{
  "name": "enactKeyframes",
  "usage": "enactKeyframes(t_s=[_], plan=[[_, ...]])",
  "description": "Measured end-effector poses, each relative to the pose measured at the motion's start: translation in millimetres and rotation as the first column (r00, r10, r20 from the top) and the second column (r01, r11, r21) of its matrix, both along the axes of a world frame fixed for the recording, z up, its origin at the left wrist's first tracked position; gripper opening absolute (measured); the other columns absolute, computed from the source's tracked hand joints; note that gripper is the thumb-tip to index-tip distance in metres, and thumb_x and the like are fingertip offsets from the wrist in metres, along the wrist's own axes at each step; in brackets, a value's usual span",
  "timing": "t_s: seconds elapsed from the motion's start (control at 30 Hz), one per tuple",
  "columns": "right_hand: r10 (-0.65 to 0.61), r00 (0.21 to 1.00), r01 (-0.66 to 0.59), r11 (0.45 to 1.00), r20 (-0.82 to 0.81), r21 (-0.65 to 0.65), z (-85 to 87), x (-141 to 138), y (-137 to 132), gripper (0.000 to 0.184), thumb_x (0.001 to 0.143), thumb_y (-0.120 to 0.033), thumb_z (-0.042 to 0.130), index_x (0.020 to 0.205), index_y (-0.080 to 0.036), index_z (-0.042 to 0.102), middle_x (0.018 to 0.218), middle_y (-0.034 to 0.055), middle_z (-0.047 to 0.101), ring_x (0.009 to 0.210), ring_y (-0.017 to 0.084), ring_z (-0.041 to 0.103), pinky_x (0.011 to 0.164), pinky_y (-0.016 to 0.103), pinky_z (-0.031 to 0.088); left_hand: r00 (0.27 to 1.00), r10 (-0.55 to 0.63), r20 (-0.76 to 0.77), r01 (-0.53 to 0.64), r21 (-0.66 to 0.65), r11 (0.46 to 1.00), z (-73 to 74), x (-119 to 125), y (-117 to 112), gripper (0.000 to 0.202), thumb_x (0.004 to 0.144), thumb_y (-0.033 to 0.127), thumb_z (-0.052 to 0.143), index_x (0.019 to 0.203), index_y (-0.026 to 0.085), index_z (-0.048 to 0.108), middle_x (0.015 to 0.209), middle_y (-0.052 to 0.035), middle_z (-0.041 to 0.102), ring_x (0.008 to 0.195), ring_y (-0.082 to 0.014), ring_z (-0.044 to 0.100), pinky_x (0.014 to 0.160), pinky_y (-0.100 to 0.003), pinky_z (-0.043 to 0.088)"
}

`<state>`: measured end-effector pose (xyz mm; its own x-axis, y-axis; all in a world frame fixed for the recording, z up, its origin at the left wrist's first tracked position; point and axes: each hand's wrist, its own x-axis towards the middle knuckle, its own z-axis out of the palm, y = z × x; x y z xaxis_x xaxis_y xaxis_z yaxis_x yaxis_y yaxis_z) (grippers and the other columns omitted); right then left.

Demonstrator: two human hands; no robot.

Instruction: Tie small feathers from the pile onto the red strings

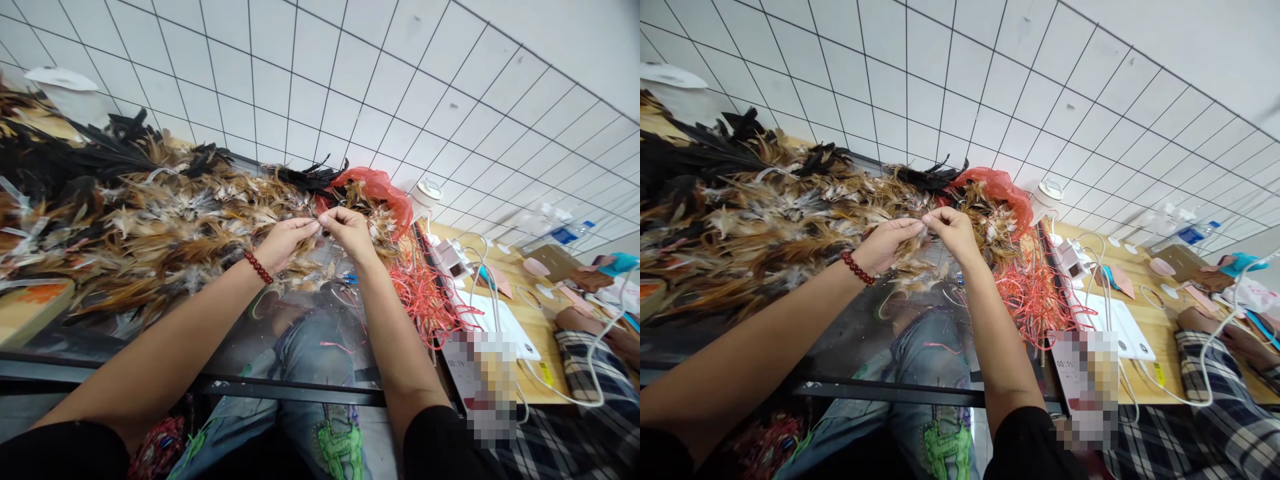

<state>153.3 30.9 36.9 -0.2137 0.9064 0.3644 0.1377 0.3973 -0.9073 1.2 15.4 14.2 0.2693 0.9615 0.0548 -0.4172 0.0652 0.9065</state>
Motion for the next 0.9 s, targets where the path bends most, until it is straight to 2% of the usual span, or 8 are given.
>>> enactKeyframes(t_s=[0.1, 0.17, 0.27, 0.4, 0.53, 0.63, 0.73, 0.9], plan=[[-0.076, 0.993, 0.071, 0.996, 0.094, 0.055, -1.0, 1.4, 2.2, 0.022, 0.075, -0.038, 0.068, 0.068, -0.017, 0.062, 0.06, -0.0023, 0.059, 0.058, 0.011, 0.054, 0.061, 0.025, 0.044, 0.995, 0.102, -0.017, -0.101, 0.06, 0.993, 0.7, 2.3, -0.7, 0.034, 0.061, 0.042, 0.083, 0.082, 0.016, 0.075, 0.079, -0.0057, 0.073, 0.079, -0.0165, 0.064, 0.073, -0.027, 0.049], [-0.121, 0.98, 0.108, 0.991, 0.161, 0.082, -0.6, -0.2, 1.3, 0.019, 0.075, -0.034, 0.067, 0.067, -0.017, 0.063, 0.062, -0.0019, 0.059, 0.06, 0.011, 0.055, 0.063, 0.025, 0.045, 0.995, 0.09, -0.037, -0.087, 0.087, 0.992, 0.7, 2.7, -0.7, 0.037, 0.059, 0.045, 0.083, 0.081, 0.016, 0.075, 0.078, -0.0059, 0.073, 0.083, -0.0176, 0.065, 0.077, -0.028, 0.049], [-0.111, 0.981, 0.108, 0.994, 0.159, 0.028, 0.5, -5.0, -2.8, 0.018, 0.076, -0.033, 0.066, 0.069, -0.018, 0.063, 0.063, -0.0019, 0.058, 0.057, 0.011, 0.056, 0.06, 0.025, 0.045, 0.998, 0.035, -0.06, -0.03, 0.08, 0.996, -0.7, 0.9, 0.1, 0.035, 0.057, 0.043, 0.085, 0.074, 0.015, 0.074, 0.072, -0.0061, 0.072, 0.075, -0.0164, 0.064, 0.074, -0.028, 0.049], [-0.089, 0.992, 0.093, 0.995, 0.084, -0.035, -0.6, -9.2, -5.3, 0.024, 0.075, -0.041, 0.069, 0.068, -0.018, 0.063, 0.06, -0.002, 0.058, 0.057, 0.012, 0.056, 0.058, 0.026, 0.045, 0.995, -0.045, -0.091, 0.046, 0.015, 0.999, -2.1, -3.3, 1.2, 0.029, 0.063, 0.04, 0.081, 0.063, 0.013, 0.07, 0.06, -0.0064, 0.067, 0.059, -0.0143, 0.059, 0.061, -0.027, 0.047], [-0.133, 0.991, 0.132, 0.989, -0.014, -0.069, -4.1, -7.3, 0.3, 0.033, 0.074, -0.05, 0.067, 0.075, -0.017, 0.069, 0.064, -0.0009, 0.061, 0.06, 0.01, 0.053, 0.058, 0.024, 0.043, 0.997, -0.048, -0.056, 0.049, 0.01, 0.999, 0.8, -5.9, 1.1, 0.027, 0.068, 0.031, 0.076, 0.054, 0.013, 0.063, 0.058, -0.0046, 0.062, 0.059, -0.0125, 0.059, 0.062, -0.024, 0.047], [-0.11, 0.99, 0.097, 0.986, -0.09, -0.139, -4.3, -3.9, 3.6, 0.04, 0.074, -0.054, 0.065, 0.087, -0.016, 0.072, 0.063, -0.0022, 0.059, 0.054, 0.008, 0.046, 0.054, 0.023, 0.039, 0.997, -0.078, 0.025, 0.079, -0.051, 0.996, 2.8, -6.6, 1.4, 0.025, 0.07, 0.026, 0.074, 0.055, 0.012, 0.06, 0.057, -0.0029, 0.059, 0.06, -0.0129, 0.06, 0.063, -0.025, 0.048], [-0.035, 0.996, 0.022, 0.988, -0.086, -0.153, -1.7, -3.3, 0.8, 0.041, 0.071, -0.052, 0.07, 0.091, -0.016, 0.073, 0.068, -0.0014, 0.063, 0.058, 0.008, 0.049, 0.057, 0.023, 0.042, 0.993, -0.082, 0.091, 0.091, -0.108, 0.99, 3.1, -6.2, 1.8, 0.019, 0.069, 0.021, 0.074, 0.059, 0.011, 0.061, 0.055, -0.0006, 0.055, 0.059, -0.0123, 0.059, 0.064, -0.026, 0.049], [0.112, 0.989, -0.128, 0.975, -0.097, -0.183, 4.2, -7.8, -9.4, 0.036, 0.068, -0.051, 0.073, 0.078, -0.017, 0.067, 0.067, -0.0001, 0.064, 0.06, 0.012, 0.058, 0.059, 0.026, 0.048, 0.985, -0.14, 0.101, 0.151, -0.103, 0.983, 5.3, -6.4, -0.8, 0.016, 0.068, 0.021, 0.075, 0.064, 0.012, 0.062, 0.055, 0.0002, 0.054, 0.061, -0.0131, 0.06, 0.064, -0.026, 0.049]])
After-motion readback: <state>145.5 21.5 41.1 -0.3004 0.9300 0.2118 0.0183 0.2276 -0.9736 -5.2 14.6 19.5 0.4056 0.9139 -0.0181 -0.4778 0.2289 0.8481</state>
